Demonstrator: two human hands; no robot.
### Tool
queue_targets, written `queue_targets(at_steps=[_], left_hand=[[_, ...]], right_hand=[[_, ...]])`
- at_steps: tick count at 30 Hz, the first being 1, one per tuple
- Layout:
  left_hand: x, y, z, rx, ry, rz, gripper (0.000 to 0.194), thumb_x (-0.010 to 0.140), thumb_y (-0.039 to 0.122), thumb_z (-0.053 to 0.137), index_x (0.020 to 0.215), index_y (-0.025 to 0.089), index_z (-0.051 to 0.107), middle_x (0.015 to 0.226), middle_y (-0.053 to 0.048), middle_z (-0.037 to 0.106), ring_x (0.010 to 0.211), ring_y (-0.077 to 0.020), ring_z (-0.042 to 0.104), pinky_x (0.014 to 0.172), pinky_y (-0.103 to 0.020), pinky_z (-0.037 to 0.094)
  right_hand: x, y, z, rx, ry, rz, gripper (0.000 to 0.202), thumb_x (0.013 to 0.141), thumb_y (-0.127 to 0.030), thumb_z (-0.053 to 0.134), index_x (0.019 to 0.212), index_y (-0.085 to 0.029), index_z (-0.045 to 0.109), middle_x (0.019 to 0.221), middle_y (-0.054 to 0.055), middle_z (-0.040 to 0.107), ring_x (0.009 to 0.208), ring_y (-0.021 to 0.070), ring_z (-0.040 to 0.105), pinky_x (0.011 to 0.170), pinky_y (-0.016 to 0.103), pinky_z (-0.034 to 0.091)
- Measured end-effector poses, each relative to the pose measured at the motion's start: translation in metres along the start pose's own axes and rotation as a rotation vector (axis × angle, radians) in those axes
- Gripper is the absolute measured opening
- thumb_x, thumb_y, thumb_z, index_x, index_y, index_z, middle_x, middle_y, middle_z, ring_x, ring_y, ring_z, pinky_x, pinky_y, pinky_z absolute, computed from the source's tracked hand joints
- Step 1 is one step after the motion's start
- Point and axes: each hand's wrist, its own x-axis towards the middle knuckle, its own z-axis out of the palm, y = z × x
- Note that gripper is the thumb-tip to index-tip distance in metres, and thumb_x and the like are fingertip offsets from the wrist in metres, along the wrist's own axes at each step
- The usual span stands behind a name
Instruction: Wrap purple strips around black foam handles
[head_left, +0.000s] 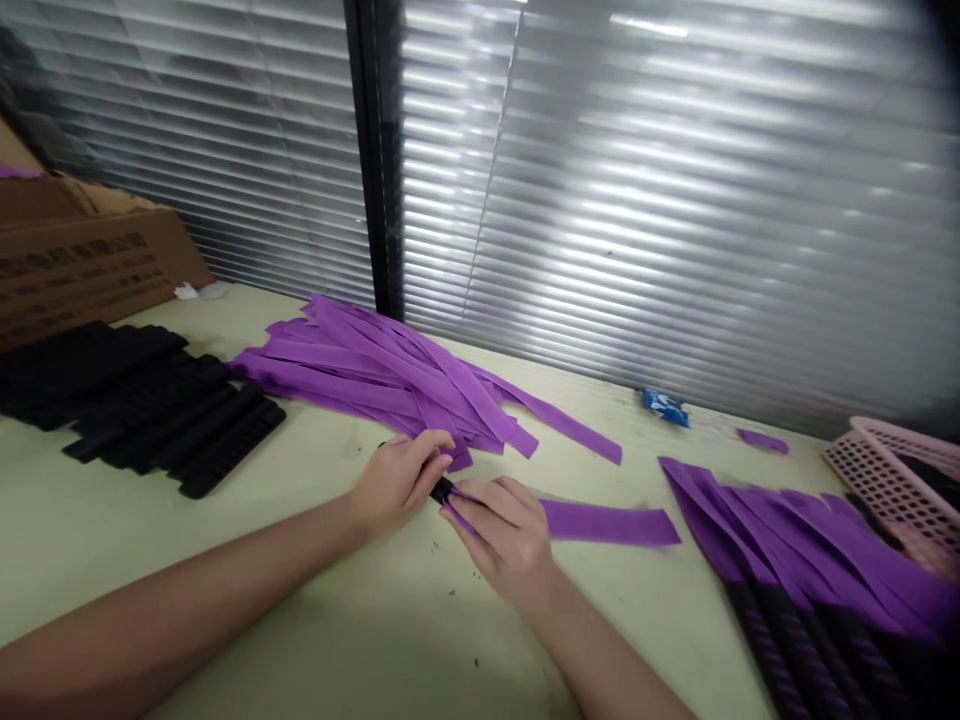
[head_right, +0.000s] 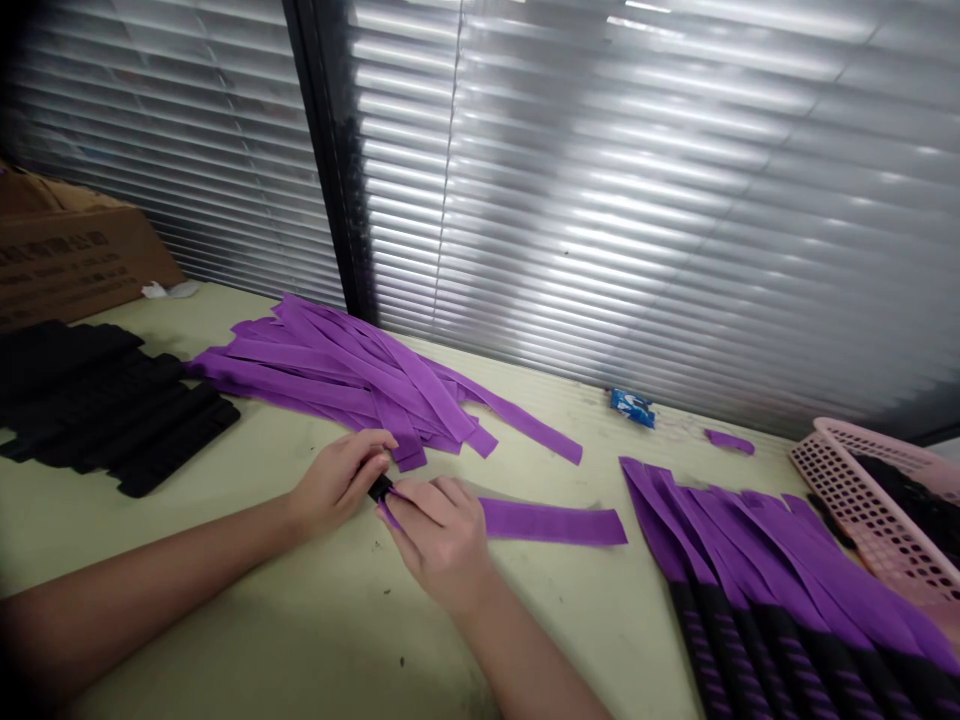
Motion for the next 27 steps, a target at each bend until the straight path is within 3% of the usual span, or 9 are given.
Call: queue_targets(at_steps=[7, 17, 27], left_hand=[[0.0013, 0.0019, -0.0027, 0.053, -0.055, 0.059, 0.024, 0.099, 0.031, 0.031, 0.099, 0.021, 0.054, 0.075, 0.002, 0.067, 0.068, -0.0156, 0.062, 0.069, -0.029, 0.038], [0.004, 0.0042, -0.001, 0.211, -0.02, -0.144, 0.038, 0.1, 0.03, 0.028, 0.075, 0.019, 0.054, 0.066, 0.001, 0.06, 0.066, -0.0155, 0.056, 0.073, -0.034, 0.031], [0.0038, 0.0018, -0.0024, -0.014, 0.025, -0.002, 0.03, 0.1, 0.023, 0.026, 0.094, 0.019, 0.055, 0.084, 0.0, 0.068, 0.072, -0.0142, 0.059, 0.077, -0.034, 0.032]], right_hand=[[-0.0003, 0.0011, 0.0022, -0.01, -0.017, 0.065, 0.009, 0.089, -0.019, 0.062, 0.093, -0.019, 0.071, 0.09, 0.006, 0.069, 0.078, 0.0175, 0.061, 0.067, 0.032, 0.051], [0.0025, 0.0056, 0.0054, -0.235, -0.037, -0.014, 0.017, 0.092, -0.018, 0.058, 0.105, -0.02, 0.069, 0.109, 0.008, 0.068, 0.091, 0.0185, 0.062, 0.078, 0.033, 0.052], [0.0037, 0.0044, 0.0046, -0.23, -0.06, -0.104, 0.023, 0.092, -0.01, 0.056, 0.109, -0.019, 0.069, 0.128, 0.001, 0.062, 0.089, 0.0175, 0.062, 0.075, 0.034, 0.055]])
